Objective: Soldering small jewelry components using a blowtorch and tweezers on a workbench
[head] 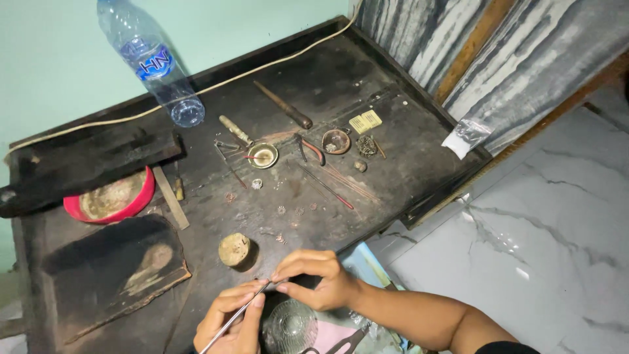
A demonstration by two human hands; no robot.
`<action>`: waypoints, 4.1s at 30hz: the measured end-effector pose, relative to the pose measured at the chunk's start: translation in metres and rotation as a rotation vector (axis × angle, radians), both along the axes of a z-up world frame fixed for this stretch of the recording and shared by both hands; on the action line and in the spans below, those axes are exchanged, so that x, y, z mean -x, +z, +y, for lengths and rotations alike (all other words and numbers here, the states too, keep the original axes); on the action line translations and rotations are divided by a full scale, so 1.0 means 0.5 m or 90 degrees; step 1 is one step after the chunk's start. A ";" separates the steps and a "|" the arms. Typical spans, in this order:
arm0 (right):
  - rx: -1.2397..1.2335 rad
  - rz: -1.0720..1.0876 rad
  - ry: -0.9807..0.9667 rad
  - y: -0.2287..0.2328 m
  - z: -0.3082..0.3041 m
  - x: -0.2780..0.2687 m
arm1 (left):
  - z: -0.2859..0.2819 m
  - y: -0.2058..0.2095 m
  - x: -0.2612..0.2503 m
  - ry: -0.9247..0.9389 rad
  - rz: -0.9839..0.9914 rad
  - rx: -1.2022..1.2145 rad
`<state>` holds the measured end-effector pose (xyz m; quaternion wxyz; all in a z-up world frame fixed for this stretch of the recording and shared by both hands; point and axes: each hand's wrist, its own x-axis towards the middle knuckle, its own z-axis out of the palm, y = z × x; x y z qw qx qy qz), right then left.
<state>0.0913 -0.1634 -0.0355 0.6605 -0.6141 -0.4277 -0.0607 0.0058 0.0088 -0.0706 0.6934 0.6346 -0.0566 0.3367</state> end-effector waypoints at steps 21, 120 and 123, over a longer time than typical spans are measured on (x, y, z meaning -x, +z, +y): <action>-0.019 0.289 0.148 -0.021 -0.039 0.021 | -0.005 0.127 0.013 -0.164 -0.012 -0.098; 0.362 -0.099 -0.333 -0.069 -0.060 -0.015 | -0.138 0.061 -0.072 0.225 0.288 -0.099; 0.364 -0.092 -0.329 -0.065 -0.060 -0.013 | -0.137 0.062 -0.073 0.223 0.300 -0.091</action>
